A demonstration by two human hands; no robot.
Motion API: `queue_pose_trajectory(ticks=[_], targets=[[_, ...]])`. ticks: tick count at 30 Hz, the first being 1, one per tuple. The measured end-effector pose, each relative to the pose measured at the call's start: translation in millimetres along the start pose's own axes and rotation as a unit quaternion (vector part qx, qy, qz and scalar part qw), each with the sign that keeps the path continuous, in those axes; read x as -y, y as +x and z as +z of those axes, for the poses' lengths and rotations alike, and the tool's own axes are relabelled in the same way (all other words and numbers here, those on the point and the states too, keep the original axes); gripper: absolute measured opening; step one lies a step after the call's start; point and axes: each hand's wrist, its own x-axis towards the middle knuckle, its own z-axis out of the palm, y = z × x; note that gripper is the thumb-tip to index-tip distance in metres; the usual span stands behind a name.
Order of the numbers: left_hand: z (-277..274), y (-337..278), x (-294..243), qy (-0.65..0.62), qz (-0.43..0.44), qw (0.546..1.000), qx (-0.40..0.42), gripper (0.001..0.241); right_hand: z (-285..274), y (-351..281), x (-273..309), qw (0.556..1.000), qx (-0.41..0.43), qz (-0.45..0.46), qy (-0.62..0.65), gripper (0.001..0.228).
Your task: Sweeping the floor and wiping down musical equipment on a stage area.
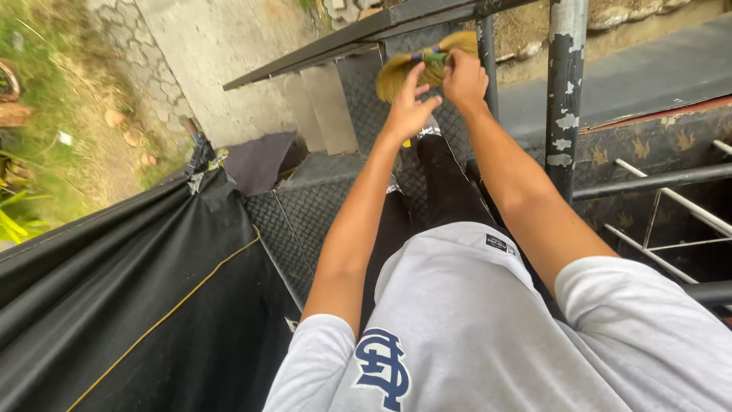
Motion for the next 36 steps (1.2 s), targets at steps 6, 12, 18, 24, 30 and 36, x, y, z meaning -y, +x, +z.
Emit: queue_pose_trajectory(ticks=[6, 12, 18, 24, 30, 36], targets=[[-3.5, 29.1, -10.9, 0.052, 0.0, 0.998, -0.041, 0.084, 11.4, 61.5, -11.8, 0.997, -0.066, 0.018, 0.041, 0.012], [0.5, 26.4, 8.3, 0.049, 0.011, 0.997, -0.063, 0.079, 16.9, 71.7, -17.0, 0.997, -0.042, 0.048, -0.046, 0.019], [-14.0, -25.4, 47.6, 0.043, -0.04, 0.991, -0.123, 0.072, 7.9, 10.1, 11.8, 0.995, 0.022, 0.067, 0.069, 0.047], [-30.2, -87.6, 73.5, 0.006, -0.116, 0.981, -0.154, 0.07, 22.2, -28.1, 32.8, 0.99, 0.101, 0.073, 0.064, 0.059], [-31.7, -142.5, 57.3, -0.053, -0.075, 0.968, -0.235, 0.064, -1.2, -61.2, 79.1, 0.989, 0.118, -0.022, 0.091, 0.06], [-44.2, -214.7, 43.5, -0.077, 0.006, 0.935, -0.348, 0.058, -20.0, -111.5, 104.0, 0.944, 0.232, -0.232, -0.015, 0.058]])
